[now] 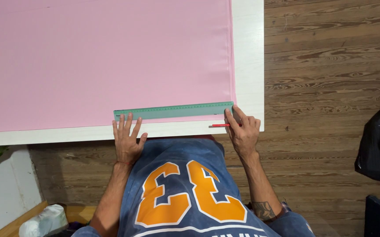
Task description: Measuring and cutting a roll of pink material on a workshop table using a ruler, pencil, and scissors.
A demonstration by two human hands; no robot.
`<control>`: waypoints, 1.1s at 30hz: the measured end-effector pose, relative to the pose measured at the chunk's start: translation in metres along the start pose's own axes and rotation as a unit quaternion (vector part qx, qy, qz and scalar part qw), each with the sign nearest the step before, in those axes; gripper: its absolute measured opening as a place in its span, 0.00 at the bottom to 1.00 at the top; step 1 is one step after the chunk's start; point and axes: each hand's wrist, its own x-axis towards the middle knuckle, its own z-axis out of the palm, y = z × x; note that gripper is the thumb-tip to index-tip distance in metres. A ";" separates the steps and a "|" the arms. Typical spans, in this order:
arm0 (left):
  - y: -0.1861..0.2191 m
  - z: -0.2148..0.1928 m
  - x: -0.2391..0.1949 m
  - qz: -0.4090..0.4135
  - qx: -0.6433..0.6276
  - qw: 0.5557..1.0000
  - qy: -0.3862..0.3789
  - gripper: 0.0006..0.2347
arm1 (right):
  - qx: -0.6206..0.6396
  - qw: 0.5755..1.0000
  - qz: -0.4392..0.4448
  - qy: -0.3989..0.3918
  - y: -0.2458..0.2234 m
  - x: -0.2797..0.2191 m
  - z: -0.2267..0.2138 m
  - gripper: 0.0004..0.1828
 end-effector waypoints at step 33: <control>-0.064 -0.001 -0.014 0.056 -0.048 0.997 -0.006 0.32 | 0.553 0.756 0.038 -0.349 -0.255 0.151 0.172 0.13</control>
